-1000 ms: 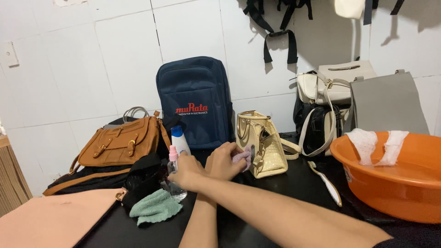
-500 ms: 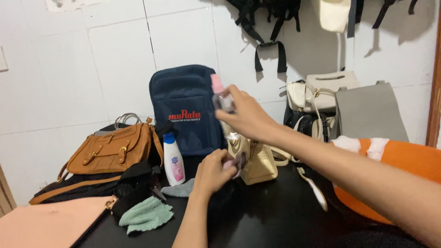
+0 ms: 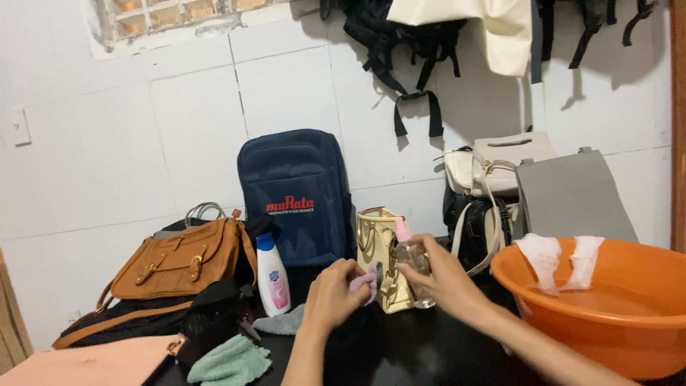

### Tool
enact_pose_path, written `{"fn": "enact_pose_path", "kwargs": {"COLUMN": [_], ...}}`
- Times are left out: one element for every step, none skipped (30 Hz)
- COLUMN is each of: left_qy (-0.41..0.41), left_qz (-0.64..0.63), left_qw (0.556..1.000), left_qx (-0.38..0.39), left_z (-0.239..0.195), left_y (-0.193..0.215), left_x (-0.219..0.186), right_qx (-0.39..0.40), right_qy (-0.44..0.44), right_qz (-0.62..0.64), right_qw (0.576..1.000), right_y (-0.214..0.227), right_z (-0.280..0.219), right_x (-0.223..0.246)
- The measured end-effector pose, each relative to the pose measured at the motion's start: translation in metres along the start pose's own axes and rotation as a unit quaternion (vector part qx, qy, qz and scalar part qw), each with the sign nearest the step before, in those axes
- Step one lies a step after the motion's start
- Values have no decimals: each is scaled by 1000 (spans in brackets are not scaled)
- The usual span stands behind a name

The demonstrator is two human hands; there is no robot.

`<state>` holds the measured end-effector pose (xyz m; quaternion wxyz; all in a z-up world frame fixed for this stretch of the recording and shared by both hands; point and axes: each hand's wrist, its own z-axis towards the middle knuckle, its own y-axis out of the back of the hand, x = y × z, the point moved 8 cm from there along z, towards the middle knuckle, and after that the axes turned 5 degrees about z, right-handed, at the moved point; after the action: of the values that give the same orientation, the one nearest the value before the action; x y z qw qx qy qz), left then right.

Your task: The person sprays a cleaning solution onto a small cream-colored handbag and wipes the exterior and interior surfaces with a cloth. The person rotates the bag to clean different sides and the inside lining, then places the bag back on the table.

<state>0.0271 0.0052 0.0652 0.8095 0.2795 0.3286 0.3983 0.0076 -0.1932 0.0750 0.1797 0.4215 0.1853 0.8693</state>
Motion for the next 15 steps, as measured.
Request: {"fn": "enact_pose_path", "kwargs": {"left_qy": [0,-2,5,12,12,12,12,13,12,11,11,13,15,14,19], "left_qz": [5,4,0,-4,-4,4,13,13,12,10,10,8,7,8,8], "left_qw": [1000,1000,1000,1000,1000,1000,1000,1000,1000,1000,1000,1000,1000,1000,1000], "left_qx": [6,7,4,1,2,-1,-2,0,-2,-4,-1,-6,-12,-13,-10], "left_z": [0,-1,-1,-1,0,0,0,0,-1,-2,-2,-2,0,0,0], "left_y": [-1,-1,0,2,2,2,2,3,4,6,3,2,3,3,3], "left_x": [-1,-3,-3,-2,0,1,2,2,0,-2,-1,1,2,0,1], "right_qx": [5,3,8,13,14,18,22,23,33,44,43,39,33,31,42], "right_qy": [-18,-20,-25,-30,-30,-30,-30,-32,-51,-71,-73,-77,-78,-78,-92], "right_qz": [25,25,2,-20,-20,-16,-11,-10,-16,-21,-20,-20,-21,-21,5], "right_qw": [999,999,1000,999,999,999,999,999,998,996,996,996,996,996,995], "right_y": [-3,-3,-5,-7,-5,-4,-4,-3,-3,-3,-2,0,2,5,3], "right_z": [-5,-9,-11,-14,-17,-20,-25,-27,-31,-34,-35,-36,-34,-34,-34], "right_x": [-7,-11,-14,-17,-9,-1,6,7,4,1,-1,-3,-4,-4,-6]}}
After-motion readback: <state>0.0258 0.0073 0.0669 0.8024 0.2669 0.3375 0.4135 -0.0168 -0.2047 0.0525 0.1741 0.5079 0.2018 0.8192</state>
